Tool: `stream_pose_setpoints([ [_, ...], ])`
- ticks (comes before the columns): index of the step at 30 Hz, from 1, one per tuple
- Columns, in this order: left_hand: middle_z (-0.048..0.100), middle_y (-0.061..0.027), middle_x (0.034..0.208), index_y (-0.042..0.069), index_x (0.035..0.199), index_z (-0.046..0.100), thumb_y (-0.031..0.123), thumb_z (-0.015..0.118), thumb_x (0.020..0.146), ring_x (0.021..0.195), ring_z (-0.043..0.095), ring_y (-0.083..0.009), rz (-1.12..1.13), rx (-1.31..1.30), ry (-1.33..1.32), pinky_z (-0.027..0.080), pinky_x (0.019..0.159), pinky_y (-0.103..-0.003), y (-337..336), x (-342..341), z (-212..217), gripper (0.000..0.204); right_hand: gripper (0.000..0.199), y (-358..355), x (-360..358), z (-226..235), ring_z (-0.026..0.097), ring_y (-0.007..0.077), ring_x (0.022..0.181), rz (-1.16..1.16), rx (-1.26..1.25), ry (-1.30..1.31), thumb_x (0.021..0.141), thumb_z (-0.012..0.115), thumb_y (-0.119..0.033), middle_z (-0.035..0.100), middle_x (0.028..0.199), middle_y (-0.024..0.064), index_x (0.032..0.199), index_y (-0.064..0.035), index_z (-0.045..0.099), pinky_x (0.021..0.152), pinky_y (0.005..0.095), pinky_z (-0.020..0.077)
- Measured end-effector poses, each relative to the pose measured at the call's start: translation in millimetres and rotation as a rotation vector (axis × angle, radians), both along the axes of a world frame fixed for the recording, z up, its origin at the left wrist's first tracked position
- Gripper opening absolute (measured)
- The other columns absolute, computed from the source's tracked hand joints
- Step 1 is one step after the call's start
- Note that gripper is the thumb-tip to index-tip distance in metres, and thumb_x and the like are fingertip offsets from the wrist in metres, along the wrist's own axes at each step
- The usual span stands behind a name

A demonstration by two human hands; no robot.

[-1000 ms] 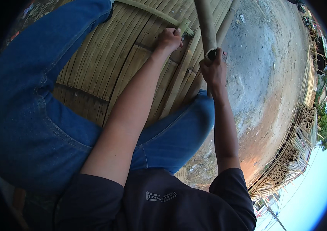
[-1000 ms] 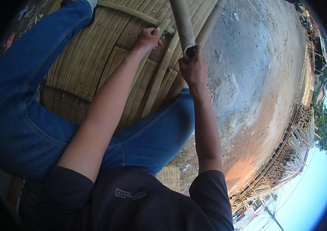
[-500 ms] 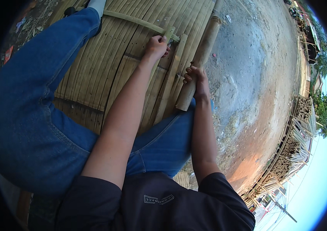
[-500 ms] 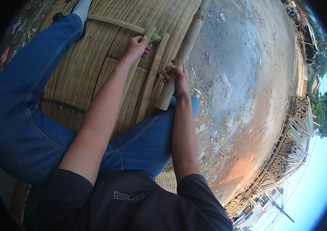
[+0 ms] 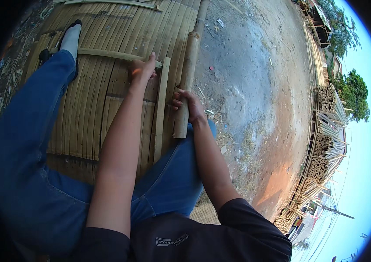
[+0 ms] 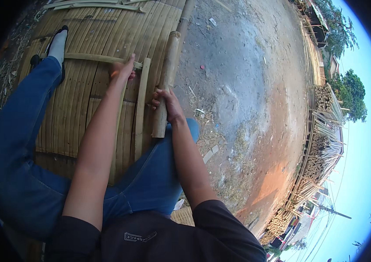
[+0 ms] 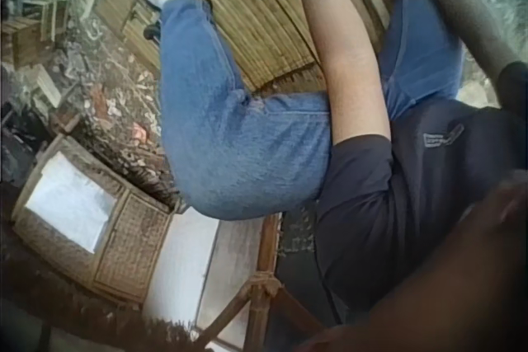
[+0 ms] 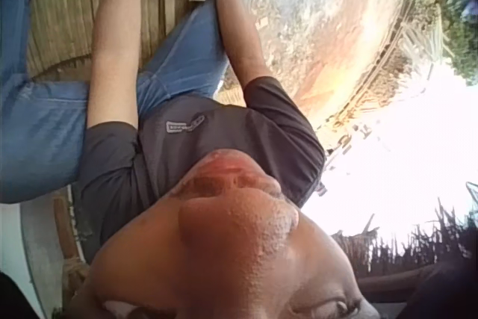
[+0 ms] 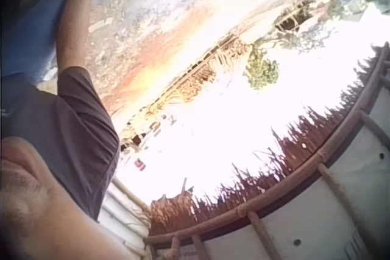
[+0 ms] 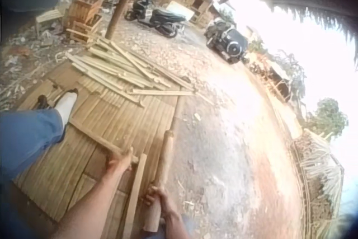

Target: The person uses a knife to trim a bamboo stalk and weaves thin bamboo strips around the frame by hand while sitting on a bamboo platform.

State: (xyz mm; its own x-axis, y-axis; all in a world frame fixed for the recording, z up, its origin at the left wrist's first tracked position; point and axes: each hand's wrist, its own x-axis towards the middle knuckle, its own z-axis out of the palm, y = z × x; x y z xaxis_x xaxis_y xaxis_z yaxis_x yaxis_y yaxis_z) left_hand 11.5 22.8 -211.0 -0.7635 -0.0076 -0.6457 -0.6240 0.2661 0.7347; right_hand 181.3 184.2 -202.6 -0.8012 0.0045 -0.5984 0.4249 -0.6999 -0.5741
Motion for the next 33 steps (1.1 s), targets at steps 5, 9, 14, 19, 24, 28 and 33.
stream_pose_setpoints([
  [5,0.072,-0.0087,0.069,0.002,0.075,0.07,0.057,0.07,0.091,0.054,0.07,-0.0139,0.106,0.035,-0.079,0.057,0.046,-0.029,-2,-1,-2,0.058,0.028,-10,-2,10,0.056,0.0156,0.062,-0.026,0.048,-0.018,0.094,0.064,-0.014,0.056,0.087,0.0049,0.117,-0.0119,0.048,0.057,0.0341,0.0525],
  [9,0.072,-0.0085,0.068,0.001,0.075,0.07,0.055,0.071,0.092,0.054,0.069,-0.0142,0.074,0.092,-0.097,0.057,0.046,-0.029,-3,3,6,0.056,0.029,-6,0,5,0.056,0.0151,0.062,-0.014,0.067,-0.001,0.094,0.065,-0.016,0.056,0.087,0.0046,0.117,-0.0121,0.048,0.057,0.0335,0.0519],
  [14,0.071,-0.0074,0.067,0.002,0.073,0.068,0.052,0.072,0.093,0.05,0.066,-0.0137,0.04,0.086,-0.067,0.054,0.044,-0.028,-7,0,2,0.054,0.03,-7,-1,4,0.056,0.0146,0.062,-0.007,0.076,-0.001,0.093,0.066,-0.017,0.056,0.087,0.0045,0.117,-0.0119,0.048,0.057,0.0327,0.0514],
  [19,0.068,-0.0057,0.064,0.003,0.071,0.066,0.051,0.072,0.093,0.048,0.061,-0.0119,0.086,0.14,-0.033,0.05,0.042,-0.029,-6,0,-8,0.054,0.031,-5,-2,3,0.056,0.0145,0.062,0.006,0.091,-0.003,0.093,0.066,-0.017,0.057,0.088,0.0051,0.119,-0.0118,0.048,0.057,0.0323,0.0513],
  [24,0.064,-0.0041,0.061,0.005,0.069,0.063,0.05,0.071,0.094,0.045,0.055,-0.0116,0.139,0.264,-0.043,0.045,0.04,-0.029,-11,-3,-13,0.053,0.03,-6,-2,4,0.056,0.015,0.062,-0.008,0.05,-0.018,0.094,0.066,-0.016,0.057,0.089,0.0057,0.118,-0.0112,0.047,0.057,0.0326,0.0513],
  [28,0.064,-0.0052,0.068,0.003,0.079,0.063,0.05,0.069,0.097,0.051,0.055,-0.0104,0.058,0.26,-0.036,0.044,0.045,-0.029,-13,0,-8,0.051,0.028,-6,-1,6,0.056,0.0157,0.062,-0.013,0.046,-0.018,0.095,0.065,-0.015,0.057,0.089,0.006,0.116,-0.0105,0.046,0.057,0.0331,0.0514],
  [33,0.063,-0.0043,0.068,0.003,0.081,0.063,0.052,0.067,0.097,0.05,0.053,-0.0093,0.042,0.279,-0.037,0.042,0.045,-0.029,-16,-2,2,0.052,0.028,-7,-3,4,0.056,0.0158,0.063,-0.011,0.027,-0.02,0.096,0.064,-0.015,0.058,0.091,0.0059,0.116,-0.0106,0.046,0.057,0.0334,0.0514],
])
